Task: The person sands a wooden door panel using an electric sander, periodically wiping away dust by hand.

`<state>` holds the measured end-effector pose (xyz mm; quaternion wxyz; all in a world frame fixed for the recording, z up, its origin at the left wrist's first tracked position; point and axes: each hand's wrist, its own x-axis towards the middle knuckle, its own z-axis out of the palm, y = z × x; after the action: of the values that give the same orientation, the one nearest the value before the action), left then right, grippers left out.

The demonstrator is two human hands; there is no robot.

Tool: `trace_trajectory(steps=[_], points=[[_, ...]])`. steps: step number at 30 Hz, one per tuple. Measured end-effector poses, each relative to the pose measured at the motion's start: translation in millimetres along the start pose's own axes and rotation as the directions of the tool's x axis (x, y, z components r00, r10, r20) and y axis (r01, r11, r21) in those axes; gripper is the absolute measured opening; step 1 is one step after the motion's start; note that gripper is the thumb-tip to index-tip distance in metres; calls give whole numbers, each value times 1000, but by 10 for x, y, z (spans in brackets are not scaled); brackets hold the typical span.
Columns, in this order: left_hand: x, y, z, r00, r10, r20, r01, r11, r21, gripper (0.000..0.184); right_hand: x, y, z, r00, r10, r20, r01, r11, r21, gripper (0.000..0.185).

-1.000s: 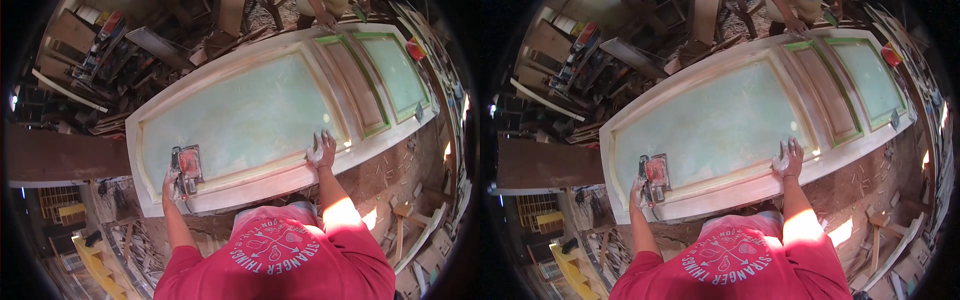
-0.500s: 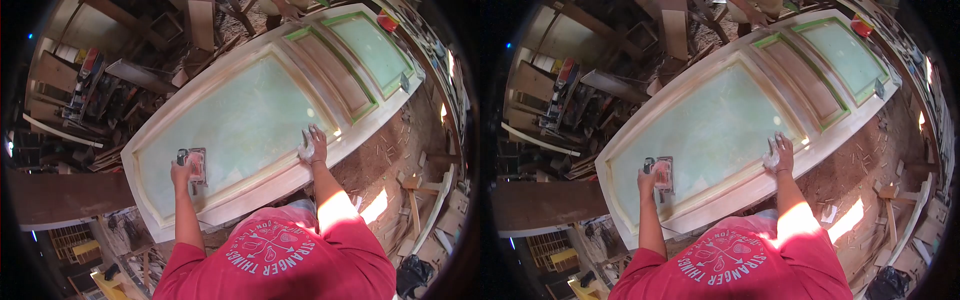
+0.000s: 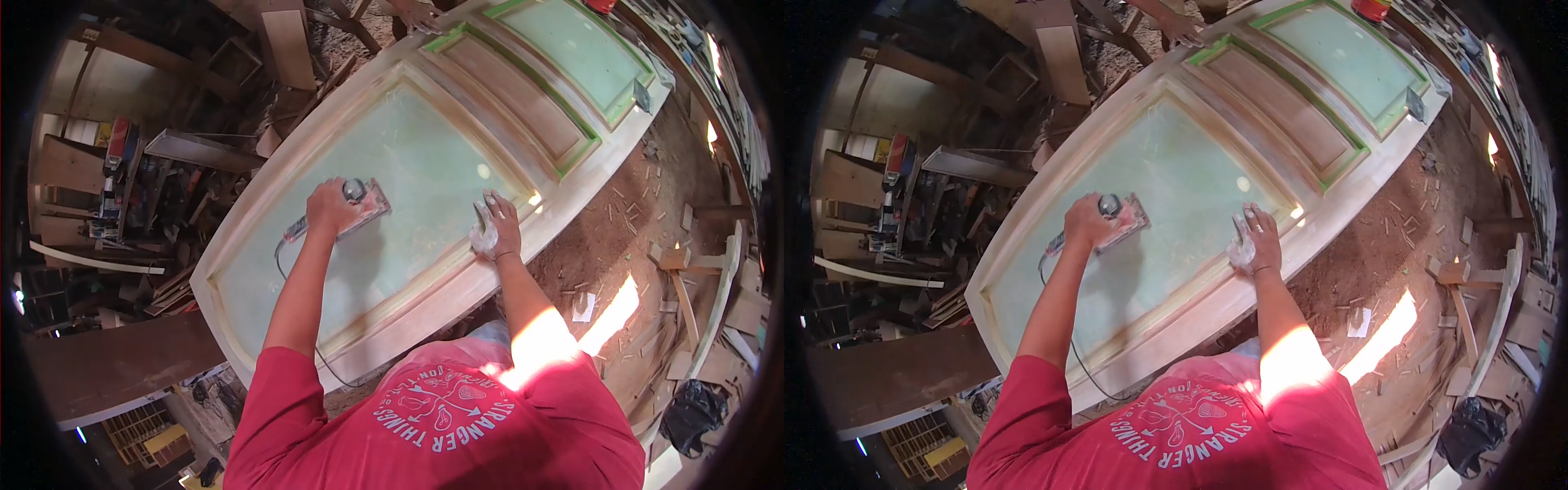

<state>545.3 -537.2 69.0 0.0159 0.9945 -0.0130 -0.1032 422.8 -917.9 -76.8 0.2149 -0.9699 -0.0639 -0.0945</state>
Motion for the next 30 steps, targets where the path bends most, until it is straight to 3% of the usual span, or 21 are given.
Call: trace_trajectory(steps=[2, 5, 11, 14, 23, 25, 30], points=[[213, 225, -84, 995, 86, 40, -88, 995, 36, 69, 6, -1, -3, 999, 14, 29, -14, 1000, 5, 64], [440, 441, -89, 985, 169, -20, -169, 986, 4, 69, -13, 28, -4, 1000, 12, 15, -13, 999, 43, 64], [379, 354, -76, 988, 151, -44, -150, 988, 21, 72, -18, 68, 48, 999, 29, 26, -30, 998, 60, 63], [127, -25, -110, 996, 86, 38, -87, 995, 38, 71, -2, 46, 39, 1000, 22, 22, -24, 998, 57, 63], [-1036, -1474, 235, 985, -140, -104, 140, 990, -1, 60, 14, -22, 23, 1000, 9, 15, -9, 1000, -23, 65], [-1227, -1650, 275, 972, -236, -21, 236, 972, 9, 60, 18, -71, -39, 998, 34, 54, -32, 999, -36, 65], [-1377, -1694, 280, 948, -319, 1, 319, 948, 0, 73, -3, -36, 3, 993, 62, 104, -59, 998, -38, 72]])
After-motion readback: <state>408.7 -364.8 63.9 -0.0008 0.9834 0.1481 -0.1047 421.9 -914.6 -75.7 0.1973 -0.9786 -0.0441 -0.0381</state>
